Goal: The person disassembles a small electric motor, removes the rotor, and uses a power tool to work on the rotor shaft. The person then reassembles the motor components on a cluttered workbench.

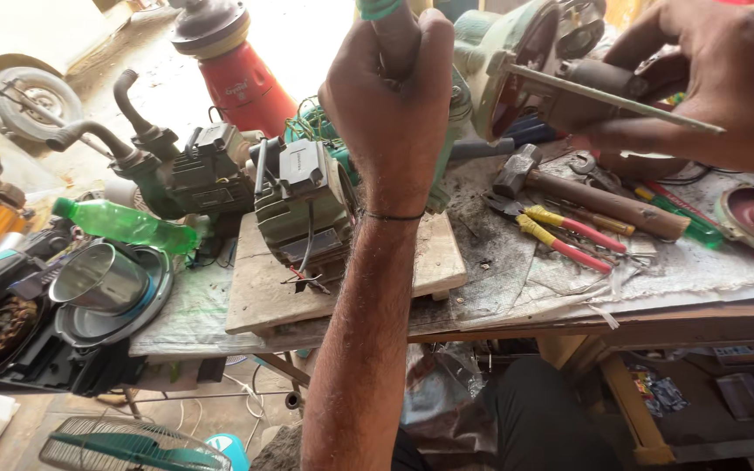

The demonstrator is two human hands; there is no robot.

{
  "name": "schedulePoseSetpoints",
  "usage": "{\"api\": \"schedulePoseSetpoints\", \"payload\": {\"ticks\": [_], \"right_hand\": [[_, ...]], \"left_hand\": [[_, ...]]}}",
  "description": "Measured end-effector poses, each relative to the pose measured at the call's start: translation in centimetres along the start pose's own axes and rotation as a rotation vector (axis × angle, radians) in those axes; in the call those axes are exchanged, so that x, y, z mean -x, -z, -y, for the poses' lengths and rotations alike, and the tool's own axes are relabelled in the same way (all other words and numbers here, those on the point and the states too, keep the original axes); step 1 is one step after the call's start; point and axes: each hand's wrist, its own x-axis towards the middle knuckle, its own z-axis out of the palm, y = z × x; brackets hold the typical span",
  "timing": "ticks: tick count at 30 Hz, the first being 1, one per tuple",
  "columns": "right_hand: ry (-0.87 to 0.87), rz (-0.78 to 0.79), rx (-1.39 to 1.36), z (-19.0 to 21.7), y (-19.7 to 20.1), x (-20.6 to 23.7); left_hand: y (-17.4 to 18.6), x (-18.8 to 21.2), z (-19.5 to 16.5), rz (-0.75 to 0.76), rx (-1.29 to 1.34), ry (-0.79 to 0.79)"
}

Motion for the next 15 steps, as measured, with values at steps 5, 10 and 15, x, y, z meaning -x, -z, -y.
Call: {"api": "schedulePoseSetpoints", "payload": {"ticks": [5,10,15], "right_hand": [[-0.777,0.311,-1.040,-1.0,-0.6,-4.0],[-0.566,0.308,-0.607,1.0,0.7,-5.2],[-0.814,0.441,-1.098,0.8,0.2,-2.3]], "left_hand": [[0.1,-0.1,0.1,-0.025,-0.007,0.010],[0.4,-0.3,0.5,-0.037,-0.047,0.031],[0.2,-0.1,-0.1,0.011,0.062,0.052]]}}
